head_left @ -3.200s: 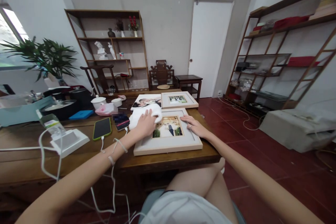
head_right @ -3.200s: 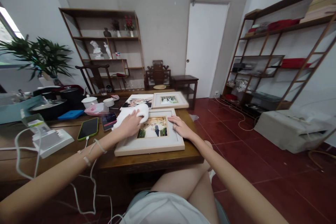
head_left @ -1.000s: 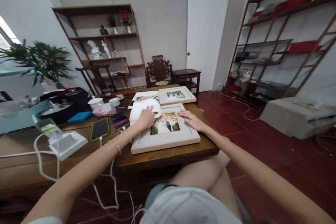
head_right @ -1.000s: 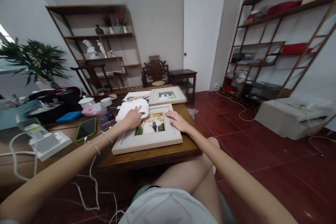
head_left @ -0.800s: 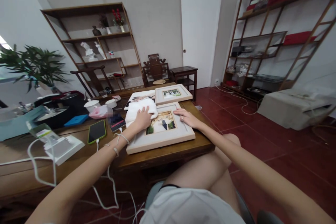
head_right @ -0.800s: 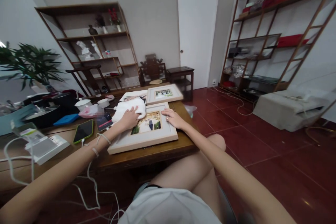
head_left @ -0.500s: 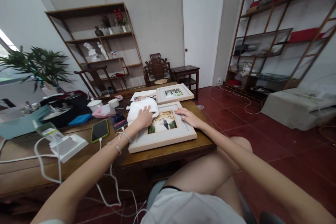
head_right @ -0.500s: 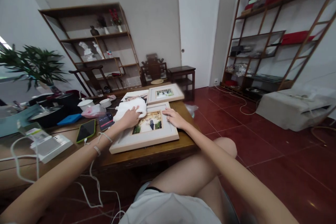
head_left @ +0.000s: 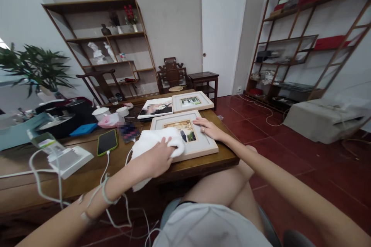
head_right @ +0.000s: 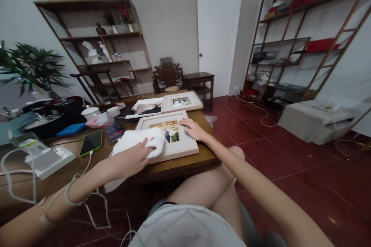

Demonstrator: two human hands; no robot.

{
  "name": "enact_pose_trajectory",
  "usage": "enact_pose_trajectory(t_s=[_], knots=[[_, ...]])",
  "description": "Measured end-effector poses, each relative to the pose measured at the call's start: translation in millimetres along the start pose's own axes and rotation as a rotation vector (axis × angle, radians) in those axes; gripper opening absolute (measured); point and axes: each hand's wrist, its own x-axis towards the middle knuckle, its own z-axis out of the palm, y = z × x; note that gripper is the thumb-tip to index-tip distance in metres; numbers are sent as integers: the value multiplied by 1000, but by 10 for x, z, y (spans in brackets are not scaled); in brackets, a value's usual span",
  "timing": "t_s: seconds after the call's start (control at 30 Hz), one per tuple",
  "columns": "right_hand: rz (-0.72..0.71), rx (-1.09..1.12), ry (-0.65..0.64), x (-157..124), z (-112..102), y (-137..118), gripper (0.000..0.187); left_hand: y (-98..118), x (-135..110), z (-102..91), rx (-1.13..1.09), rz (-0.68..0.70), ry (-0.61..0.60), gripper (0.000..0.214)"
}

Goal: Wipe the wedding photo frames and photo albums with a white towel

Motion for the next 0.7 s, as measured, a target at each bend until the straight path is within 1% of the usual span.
enact_pose_trajectory(t_s=[0.03,0.1,0.2,0.3,0.37,0.43,0.5,0.57,0.63,0.67,0.7], knots=[[6,2,1,-1,-1,-1,50,-49,80,43,-3,25,23,36],[14,3,0,-4,-4,-9,50,-218,318,143,-11,38,99,35],[21,-7,-8,-12,-15,-36,50,-538,729,254,-12,-78,188,36],[28,-13,-14,-17,-26,-63,50,-770,1032,265,30,-154,225,38],[29,-14,-14,-14,-28,-68,51,-819,1116,229,57,-175,230,38],[29,-16,-14,-8,-24,-59,51,-768,1084,169,80,-170,195,37],[27,-21,-13,-2,-17,-43,51,-620,933,89,86,-122,103,35],[25,-23,-12,1,-13,-28,51,-402,689,-5,72,-41,-11,32],[20,-20,-11,1,-11,-22,52,-167,411,-96,57,25,-48,28],[17,-19,-12,-1,-11,-21,52,-62,285,-134,68,82,-82,27],[15,-17,-14,-2,-10,-21,53,25,183,-163,79,119,-78,28]])
